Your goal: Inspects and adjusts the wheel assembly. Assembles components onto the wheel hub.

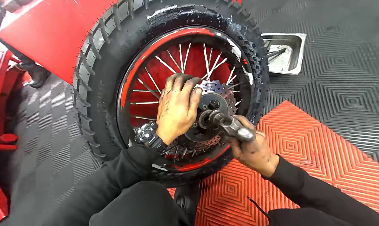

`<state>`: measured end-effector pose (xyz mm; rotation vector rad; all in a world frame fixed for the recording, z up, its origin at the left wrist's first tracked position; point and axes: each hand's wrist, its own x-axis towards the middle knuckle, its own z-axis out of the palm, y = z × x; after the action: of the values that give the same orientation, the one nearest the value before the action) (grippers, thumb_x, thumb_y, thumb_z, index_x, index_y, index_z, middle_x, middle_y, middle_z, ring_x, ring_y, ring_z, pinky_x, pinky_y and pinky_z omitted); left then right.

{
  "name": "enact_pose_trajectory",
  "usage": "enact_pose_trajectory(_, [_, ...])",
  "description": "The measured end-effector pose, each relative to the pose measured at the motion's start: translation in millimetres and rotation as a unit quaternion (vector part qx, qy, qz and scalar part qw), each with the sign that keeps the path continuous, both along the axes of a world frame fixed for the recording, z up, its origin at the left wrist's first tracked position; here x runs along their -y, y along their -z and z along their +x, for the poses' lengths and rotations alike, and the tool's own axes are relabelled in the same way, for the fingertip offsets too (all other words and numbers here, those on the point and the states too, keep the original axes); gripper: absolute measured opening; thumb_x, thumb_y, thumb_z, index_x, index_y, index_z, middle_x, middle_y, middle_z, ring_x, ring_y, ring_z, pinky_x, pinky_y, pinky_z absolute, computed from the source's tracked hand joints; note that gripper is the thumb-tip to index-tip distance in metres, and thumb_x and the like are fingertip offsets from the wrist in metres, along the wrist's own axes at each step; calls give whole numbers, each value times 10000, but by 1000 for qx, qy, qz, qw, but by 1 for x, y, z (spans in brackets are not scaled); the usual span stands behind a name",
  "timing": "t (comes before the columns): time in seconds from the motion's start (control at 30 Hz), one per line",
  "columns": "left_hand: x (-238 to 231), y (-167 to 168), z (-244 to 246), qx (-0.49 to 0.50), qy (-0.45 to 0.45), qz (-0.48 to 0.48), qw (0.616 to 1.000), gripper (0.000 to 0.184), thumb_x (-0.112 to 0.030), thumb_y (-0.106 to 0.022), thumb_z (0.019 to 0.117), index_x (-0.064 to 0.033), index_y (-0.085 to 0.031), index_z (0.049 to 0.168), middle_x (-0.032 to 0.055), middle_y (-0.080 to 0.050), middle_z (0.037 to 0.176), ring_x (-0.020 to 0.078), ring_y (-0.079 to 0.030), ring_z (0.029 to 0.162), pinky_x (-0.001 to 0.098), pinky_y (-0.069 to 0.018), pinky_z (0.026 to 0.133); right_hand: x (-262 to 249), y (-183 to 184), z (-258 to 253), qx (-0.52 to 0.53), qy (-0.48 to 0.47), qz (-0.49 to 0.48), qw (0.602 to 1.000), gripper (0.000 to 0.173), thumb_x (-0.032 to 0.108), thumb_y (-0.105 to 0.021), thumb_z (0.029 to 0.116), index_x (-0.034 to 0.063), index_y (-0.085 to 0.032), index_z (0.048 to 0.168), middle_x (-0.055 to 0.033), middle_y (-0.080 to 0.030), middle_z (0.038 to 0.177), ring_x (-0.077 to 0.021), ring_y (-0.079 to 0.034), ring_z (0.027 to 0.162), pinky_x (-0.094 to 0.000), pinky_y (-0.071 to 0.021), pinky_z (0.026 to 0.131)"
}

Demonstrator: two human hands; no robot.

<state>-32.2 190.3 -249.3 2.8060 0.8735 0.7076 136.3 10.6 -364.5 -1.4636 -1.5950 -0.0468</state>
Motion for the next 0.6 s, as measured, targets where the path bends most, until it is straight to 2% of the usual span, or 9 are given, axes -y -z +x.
enact_pose_trajectory(0.07, [4, 1, 0, -4, 1, -5, 1000, 475, -360, -318, 1084, -158, -661, 1343, 72, -609, 1381, 282, -447, 1398, 472, -409, 1115, 5, -3, 0, 6, 3, 2, 1000, 547, 286, -619, 987, -12, -491, 1427, -167, -732, 1064, -233, -726, 766, -415, -603, 624])
enact_pose_trajectory(0.17, [0, 0, 2, 2, -1, 2, 1000, 477, -362, -316, 1082, -160, -663, 1339, 70, -609, 1379, 282, -449, 1395, 473, -411, 1111, -2, -6, -2, 6, 1, 9, 1000, 544, 285, -629, 963, -17, -521, 1403, -142, -741, 963, -223, -717, 719, -413, -597, 597])
enact_pose_trajectory(0.27, [3, 2, 0, 0, 1, 1, 1000, 475, -361, -317, 1084, -157, -659, 1343, 74, -610, 1379, 287, -447, 1397, 474, -408, 1114, 6, 1, -4, -9, -9, -8, 1000, 567, 288, -613, 985, -2, -480, 1453, -132, -741, 973, -217, -721, 747, -420, -605, 625])
enact_pose_trajectory(0.4, [2, 0, 2, 2, 2, 7, 1000, 474, -368, -321, 1085, -161, -663, 1342, 72, -609, 1383, 281, -445, 1403, 472, -397, 1130, 8, 3, -1, -7, -11, 3, 1000, 553, 311, -609, 988, 2, -504, 1435, -128, -744, 949, -209, -715, 718, -404, -596, 601])
enact_pose_trajectory(0.5, [2, 0, 3, 1, 7, 9, 1000, 470, -361, -324, 1089, -154, -659, 1345, 83, -606, 1388, 282, -447, 1404, 472, -384, 1152, 5, -6, -4, 3, -18, -15, 1000, 542, 297, -643, 928, 4, -557, 1376, -94, -743, 911, -189, -711, 691, -401, -602, 587])
enact_pose_trajectory(0.6, [6, -3, -1, -6, 12, 9, 1000, 480, -352, -313, 1092, -142, -639, 1375, 84, -588, 1426, 279, -442, 1418, 474, -371, 1176, 5, -7, -1, 29, -46, 12, 998, 556, 277, -670, 932, 11, -527, 1399, -118, -738, 1007, -204, -719, 752, -387, -611, 645])
